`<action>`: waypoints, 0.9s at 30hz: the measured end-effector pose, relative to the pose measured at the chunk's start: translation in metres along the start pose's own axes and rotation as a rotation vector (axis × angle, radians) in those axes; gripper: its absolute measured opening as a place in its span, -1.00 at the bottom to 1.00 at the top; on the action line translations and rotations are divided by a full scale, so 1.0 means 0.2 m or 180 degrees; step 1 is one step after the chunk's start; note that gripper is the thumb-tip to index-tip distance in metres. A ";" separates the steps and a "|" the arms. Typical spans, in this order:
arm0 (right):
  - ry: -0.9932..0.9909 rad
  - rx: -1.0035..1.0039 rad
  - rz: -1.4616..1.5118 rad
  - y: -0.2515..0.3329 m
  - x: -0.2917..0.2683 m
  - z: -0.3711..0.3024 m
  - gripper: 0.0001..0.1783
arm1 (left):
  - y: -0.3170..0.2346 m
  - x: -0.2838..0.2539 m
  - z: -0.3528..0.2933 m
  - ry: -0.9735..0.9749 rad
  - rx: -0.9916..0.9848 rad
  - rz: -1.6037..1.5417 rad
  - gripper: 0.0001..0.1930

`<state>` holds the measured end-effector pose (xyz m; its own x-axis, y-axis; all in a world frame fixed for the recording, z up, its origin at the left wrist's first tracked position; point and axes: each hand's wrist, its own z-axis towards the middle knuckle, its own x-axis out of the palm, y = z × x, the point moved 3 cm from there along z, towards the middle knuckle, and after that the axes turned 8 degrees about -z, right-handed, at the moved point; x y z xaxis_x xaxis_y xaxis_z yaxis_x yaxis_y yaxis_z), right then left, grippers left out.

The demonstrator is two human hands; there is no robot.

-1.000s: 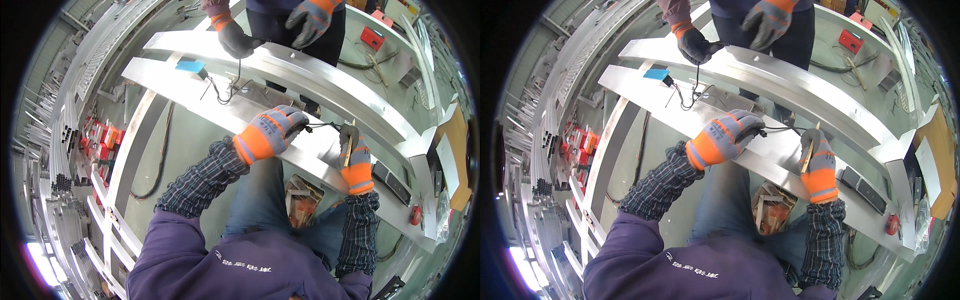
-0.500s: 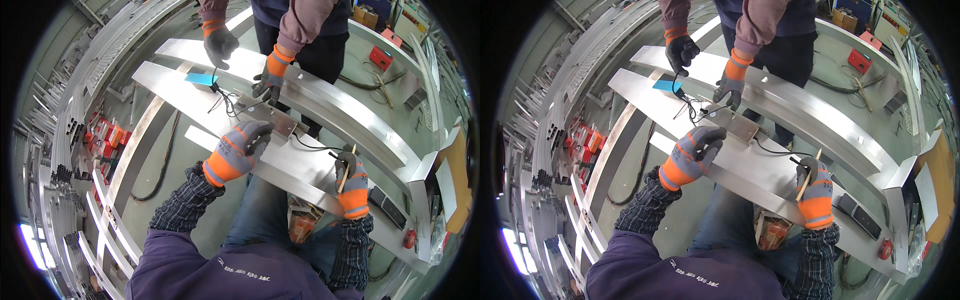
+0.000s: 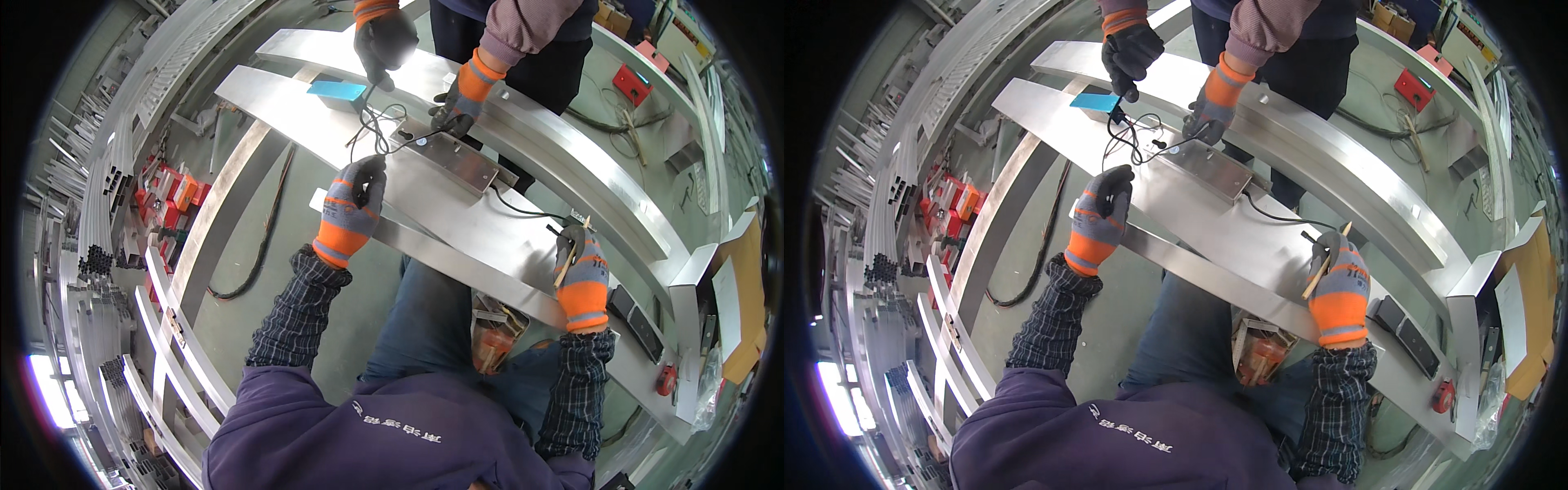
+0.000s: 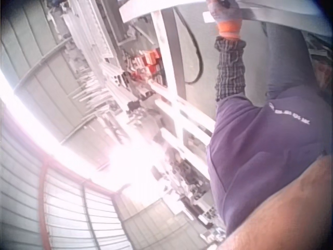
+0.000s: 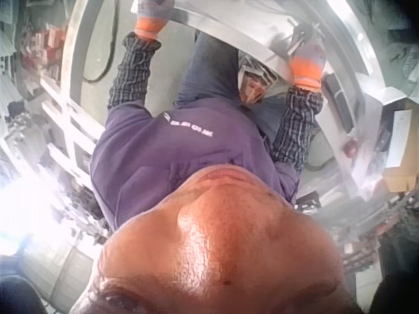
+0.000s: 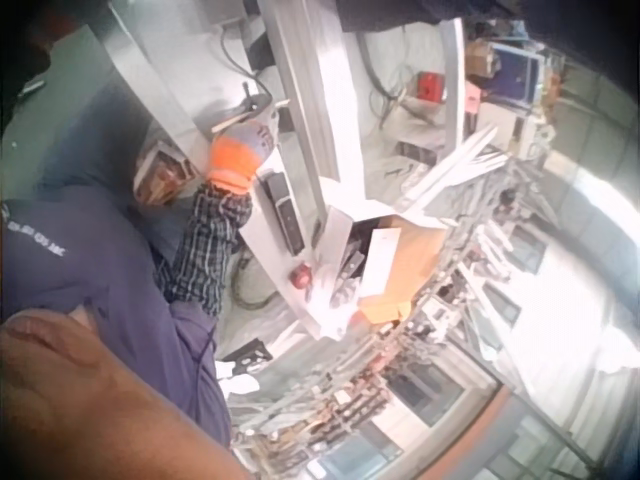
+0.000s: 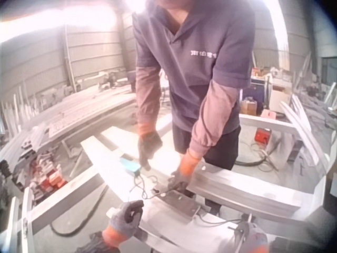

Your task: The person assembles a metal frame by positioning and securing metal bars and brackets. They use a measuring tape to mark positions and a pencil to make marks, then attach components with tools. The work occurs at a workbench in a workshop environment.

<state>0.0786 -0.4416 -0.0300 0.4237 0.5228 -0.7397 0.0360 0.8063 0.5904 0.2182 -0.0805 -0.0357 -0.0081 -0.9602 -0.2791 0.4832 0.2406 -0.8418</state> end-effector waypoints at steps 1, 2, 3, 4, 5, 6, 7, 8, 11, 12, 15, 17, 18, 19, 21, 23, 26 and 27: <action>0.0037 0.0059 0.0025 0.02 0.00 0.00 -0.78 | 0.03 0.00 -0.01 0.0076 -0.0018 0.0025 -0.68; 0.0225 0.0309 0.0028 0.04 0.00 -0.01 -0.79 | 0.01 0.01 -0.02 0.0219 -0.0143 0.0258 -0.66; 0.0412 0.0560 0.0030 0.07 -0.01 -0.02 -0.80 | -0.04 0.02 -0.04 0.0364 -0.0267 0.0490 -0.65; 0.0598 0.0813 0.0033 0.07 0.00 -0.03 -0.80 | -0.06 0.03 -0.05 0.0512 -0.0391 0.0721 -0.63; 0.0528 0.0580 -0.0136 0.07 -0.01 -0.05 -0.79 | -0.07 0.04 -0.06 0.0617 -0.0333 0.0790 -0.62; 0.0458 0.0349 -0.0304 0.06 0.01 -0.07 -0.79 | -0.08 0.04 -0.07 0.0723 -0.0273 0.0858 -0.61; 0.0387 0.0119 -0.0472 0.06 0.00 -0.09 -0.77 | -0.08 0.05 -0.09 0.0832 -0.0213 0.0925 -0.59; 0.0337 0.0208 -0.0548 0.12 -0.02 -0.09 -0.77 | -0.07 0.06 -0.10 0.0908 -0.0392 0.0949 -0.58; 0.0215 0.0011 -0.1019 0.15 -0.05 -0.13 -0.80 | -0.04 0.09 -0.13 0.0819 0.0247 0.1205 -0.57; 0.0376 0.0060 -0.1031 0.17 -0.07 -0.14 -0.83 | -0.04 0.09 -0.14 0.0769 0.0256 0.1210 -0.56; 0.0668 0.0278 -0.1164 0.16 -0.11 -0.14 -0.84 | -0.11 0.12 -0.13 0.0700 0.0314 0.1444 -0.53; 0.0746 0.0264 -0.1296 0.13 -0.12 -0.16 -0.81 | -0.21 0.13 -0.10 0.0744 0.0385 0.1917 -0.51; 0.0786 0.0251 -0.1357 0.11 -0.11 -0.17 -0.80 | -0.27 0.14 -0.07 0.0621 0.0599 0.1862 -0.49; 0.0861 0.0312 -0.1357 0.09 -0.11 -0.19 -0.78 | -0.29 0.17 -0.05 0.0612 0.0646 0.1669 -0.49; 0.1034 0.0388 -0.1334 0.07 -0.10 -0.21 -0.75 | -0.31 0.23 0.03 0.0560 0.0714 0.1319 -0.49; 0.1140 0.0466 -0.1214 0.06 -0.10 -0.21 -0.74 | -0.27 0.33 0.13 0.0548 0.0623 0.1730 -0.59; 0.1135 0.0556 -0.1060 0.03 -0.10 -0.24 -0.74 | -0.13 0.49 0.30 0.1258 -0.0360 0.2784 -0.61; 0.1112 0.0557 -0.0995 0.03 -0.10 -0.24 -0.74 | -0.08 0.51 0.31 0.1166 -0.0290 0.2861 -0.60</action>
<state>0.0269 -0.4340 -0.0274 0.0410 0.3492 -0.9361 0.2767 0.8963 0.3465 0.2648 -0.1911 -0.0221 0.0514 -0.3133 -0.9483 0.3728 0.8869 -0.2728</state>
